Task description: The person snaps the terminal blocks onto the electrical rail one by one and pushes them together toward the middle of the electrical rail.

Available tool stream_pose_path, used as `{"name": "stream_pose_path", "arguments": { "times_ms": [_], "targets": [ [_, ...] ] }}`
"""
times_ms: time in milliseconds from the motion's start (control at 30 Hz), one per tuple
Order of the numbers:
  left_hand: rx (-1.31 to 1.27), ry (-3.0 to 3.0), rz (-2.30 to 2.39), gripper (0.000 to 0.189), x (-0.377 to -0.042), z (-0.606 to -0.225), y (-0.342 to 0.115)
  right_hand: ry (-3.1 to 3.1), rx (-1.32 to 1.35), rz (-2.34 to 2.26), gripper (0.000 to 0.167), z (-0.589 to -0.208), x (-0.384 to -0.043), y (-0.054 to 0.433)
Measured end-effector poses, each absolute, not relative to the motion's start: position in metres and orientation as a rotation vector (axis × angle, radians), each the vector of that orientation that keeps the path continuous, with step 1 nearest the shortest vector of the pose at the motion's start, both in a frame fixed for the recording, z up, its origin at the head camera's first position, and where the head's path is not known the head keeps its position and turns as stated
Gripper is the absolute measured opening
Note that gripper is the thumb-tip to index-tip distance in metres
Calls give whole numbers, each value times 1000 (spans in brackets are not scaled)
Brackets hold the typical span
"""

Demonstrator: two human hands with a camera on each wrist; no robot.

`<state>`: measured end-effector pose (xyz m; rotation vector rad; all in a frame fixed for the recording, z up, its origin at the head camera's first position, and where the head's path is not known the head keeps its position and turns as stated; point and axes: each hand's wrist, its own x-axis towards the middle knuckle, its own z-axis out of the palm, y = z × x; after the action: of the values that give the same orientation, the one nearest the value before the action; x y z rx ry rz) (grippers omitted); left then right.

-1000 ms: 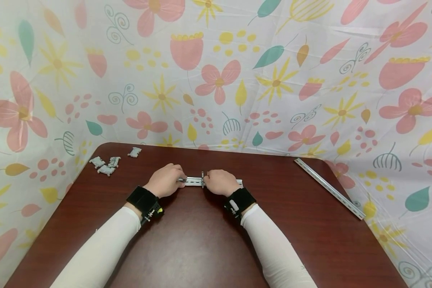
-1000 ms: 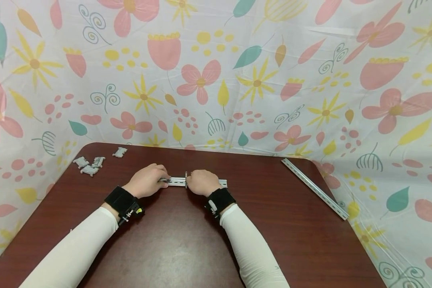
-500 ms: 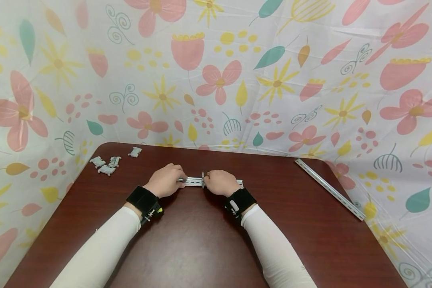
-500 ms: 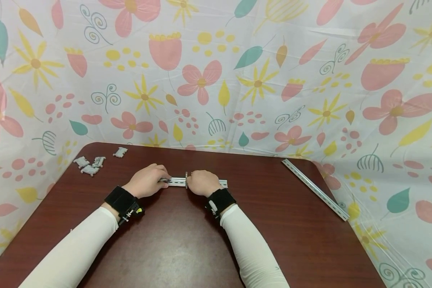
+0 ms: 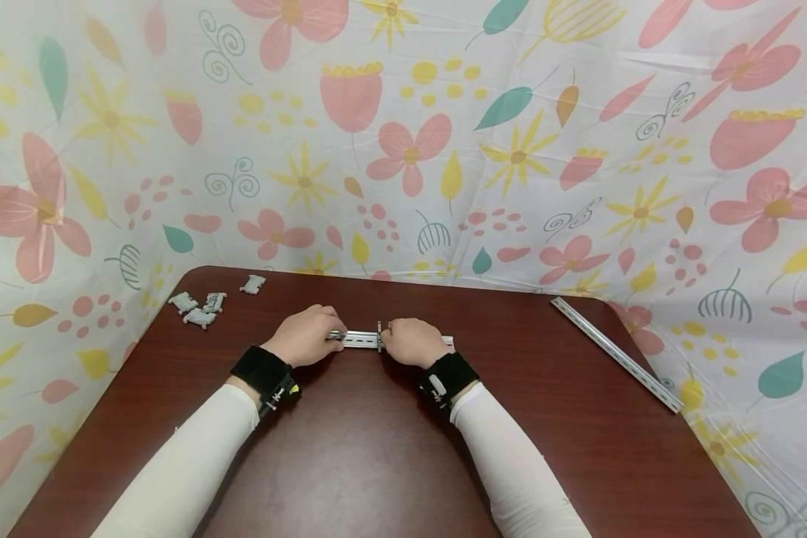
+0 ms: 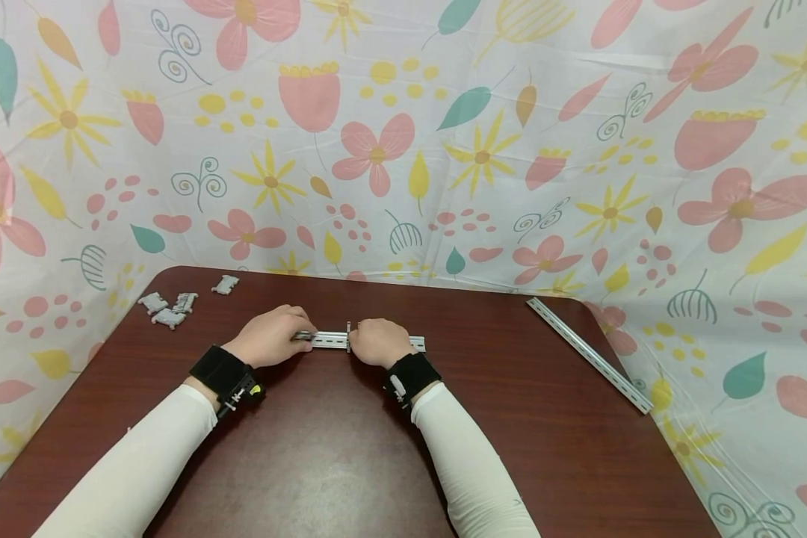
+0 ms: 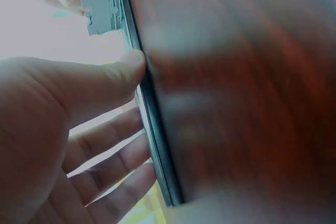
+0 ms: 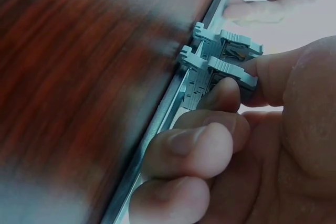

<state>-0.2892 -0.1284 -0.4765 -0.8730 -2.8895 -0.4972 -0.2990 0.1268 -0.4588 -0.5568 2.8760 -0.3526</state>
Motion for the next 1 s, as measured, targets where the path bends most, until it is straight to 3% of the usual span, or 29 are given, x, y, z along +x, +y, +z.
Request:
{"name": "stream_pose_path", "arguments": {
  "times_ms": [700,767,1000],
  "targets": [
    [-344,-2935,-502,51,-308,-469,-210,2843,-583,-370,37,-476,-316,134],
    [-315,-2948,-470,54,-310,-471,-216,2860,-624,-371,40,-491,-324,139],
    [-250,-3036,-466,69,-314,-471,-229,2848,-566,-367,40,-463,-304,129]
  ]
}}
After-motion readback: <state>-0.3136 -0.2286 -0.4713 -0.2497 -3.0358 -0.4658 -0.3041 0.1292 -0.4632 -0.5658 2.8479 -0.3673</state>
